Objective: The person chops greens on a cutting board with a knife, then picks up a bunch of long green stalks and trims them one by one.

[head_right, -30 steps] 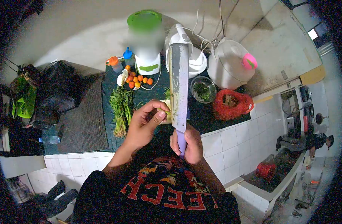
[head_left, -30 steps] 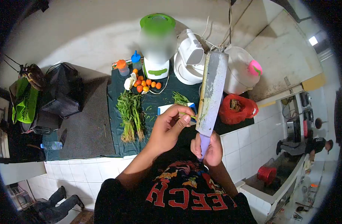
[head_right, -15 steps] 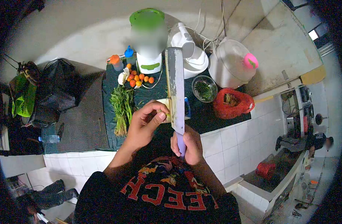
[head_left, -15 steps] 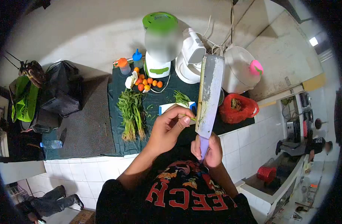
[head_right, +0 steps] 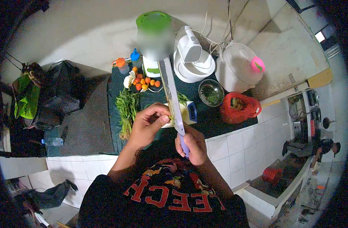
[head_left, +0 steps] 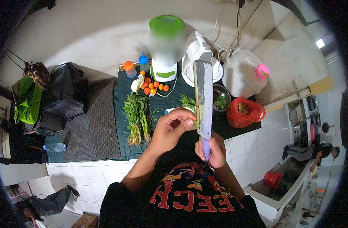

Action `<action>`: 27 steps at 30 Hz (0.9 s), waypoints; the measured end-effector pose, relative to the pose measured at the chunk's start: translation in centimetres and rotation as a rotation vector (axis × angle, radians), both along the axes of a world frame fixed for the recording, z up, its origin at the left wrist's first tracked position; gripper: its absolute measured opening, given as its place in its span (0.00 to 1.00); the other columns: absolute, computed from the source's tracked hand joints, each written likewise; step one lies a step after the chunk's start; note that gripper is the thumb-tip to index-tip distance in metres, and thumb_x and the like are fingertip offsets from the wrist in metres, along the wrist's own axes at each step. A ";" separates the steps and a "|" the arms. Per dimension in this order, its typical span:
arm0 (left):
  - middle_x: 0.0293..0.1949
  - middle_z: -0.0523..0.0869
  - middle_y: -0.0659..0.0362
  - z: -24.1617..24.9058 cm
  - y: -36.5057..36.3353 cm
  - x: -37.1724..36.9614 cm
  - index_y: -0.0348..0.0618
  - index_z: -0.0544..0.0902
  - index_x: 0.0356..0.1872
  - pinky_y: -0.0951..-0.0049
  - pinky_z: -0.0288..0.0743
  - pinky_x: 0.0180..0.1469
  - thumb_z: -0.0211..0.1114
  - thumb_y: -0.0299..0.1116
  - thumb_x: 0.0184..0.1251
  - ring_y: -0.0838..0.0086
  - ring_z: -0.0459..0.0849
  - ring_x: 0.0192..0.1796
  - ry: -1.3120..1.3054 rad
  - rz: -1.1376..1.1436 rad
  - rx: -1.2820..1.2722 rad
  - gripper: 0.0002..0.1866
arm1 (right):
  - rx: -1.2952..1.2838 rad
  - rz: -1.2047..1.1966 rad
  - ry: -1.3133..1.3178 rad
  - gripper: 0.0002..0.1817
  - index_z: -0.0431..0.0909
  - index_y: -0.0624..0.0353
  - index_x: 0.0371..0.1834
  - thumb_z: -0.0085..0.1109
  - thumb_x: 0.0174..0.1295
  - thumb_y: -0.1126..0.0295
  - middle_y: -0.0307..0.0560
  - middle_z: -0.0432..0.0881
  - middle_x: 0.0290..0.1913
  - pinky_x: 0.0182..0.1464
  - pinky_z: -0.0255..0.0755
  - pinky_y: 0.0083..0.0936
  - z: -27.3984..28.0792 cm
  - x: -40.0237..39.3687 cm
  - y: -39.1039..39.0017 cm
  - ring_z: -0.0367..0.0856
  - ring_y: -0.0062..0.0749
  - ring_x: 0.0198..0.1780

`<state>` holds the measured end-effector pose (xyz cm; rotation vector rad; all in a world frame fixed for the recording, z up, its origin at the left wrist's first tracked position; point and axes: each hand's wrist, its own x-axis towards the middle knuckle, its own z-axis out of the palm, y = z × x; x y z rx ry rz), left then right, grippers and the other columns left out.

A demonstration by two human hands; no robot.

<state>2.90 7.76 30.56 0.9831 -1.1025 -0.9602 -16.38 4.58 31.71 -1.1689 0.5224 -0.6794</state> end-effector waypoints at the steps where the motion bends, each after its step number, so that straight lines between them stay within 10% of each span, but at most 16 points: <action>1: 0.44 0.82 0.62 -0.1 -0.1 -0.2 0.38 0.82 0.53 0.76 0.76 0.53 0.66 0.25 0.74 0.78 0.80 0.48 0.180 -0.036 0.030 0.11 | -0.001 0.021 -0.013 0.40 0.66 0.71 0.71 0.47 0.76 0.41 0.41 0.72 0.19 0.19 0.59 0.20 0.1 0.0 -0.2 0.66 0.20 0.17; 9: 0.45 0.84 0.62 -0.9 0.0 0.2 0.39 0.74 0.64 0.75 0.78 0.56 0.68 0.21 0.71 0.80 0.82 0.49 0.483 -0.144 0.023 0.23 | -0.004 0.069 0.038 0.43 0.64 0.68 0.76 0.49 0.74 0.39 0.41 0.73 0.20 0.19 0.58 0.19 0.1 -0.2 -0.5 0.66 0.19 0.17; 12: 0.44 0.84 0.61 -0.7 0.0 0.5 0.39 0.73 0.65 0.75 0.79 0.56 0.67 0.21 0.71 0.79 0.83 0.49 0.431 -0.161 0.030 0.23 | -0.053 0.108 -0.006 0.31 0.70 0.68 0.57 0.45 0.78 0.44 0.43 0.70 0.19 0.20 0.59 0.22 0.0 -0.3 -0.8 0.64 0.23 0.16; 24: 0.46 0.87 0.58 -0.9 -0.4 0.6 0.39 0.72 0.65 0.73 0.79 0.55 0.68 0.17 0.69 0.77 0.85 0.51 0.356 -0.191 -0.006 0.26 | -0.062 0.068 0.070 0.38 0.70 0.75 0.64 0.51 0.75 0.42 0.41 0.71 0.17 0.20 0.61 0.21 0.0 -0.9 -0.7 0.66 0.22 0.15; 27: 0.45 0.87 0.57 -1.0 -0.3 1.0 0.38 0.72 0.65 0.73 0.79 0.55 0.68 0.17 0.68 0.77 0.85 0.50 0.315 -0.200 -0.033 0.26 | -0.070 0.092 0.073 0.39 0.65 0.61 0.78 0.51 0.75 0.42 0.39 0.73 0.21 0.22 0.59 0.18 -0.5 -1.2 -0.7 0.66 0.18 0.18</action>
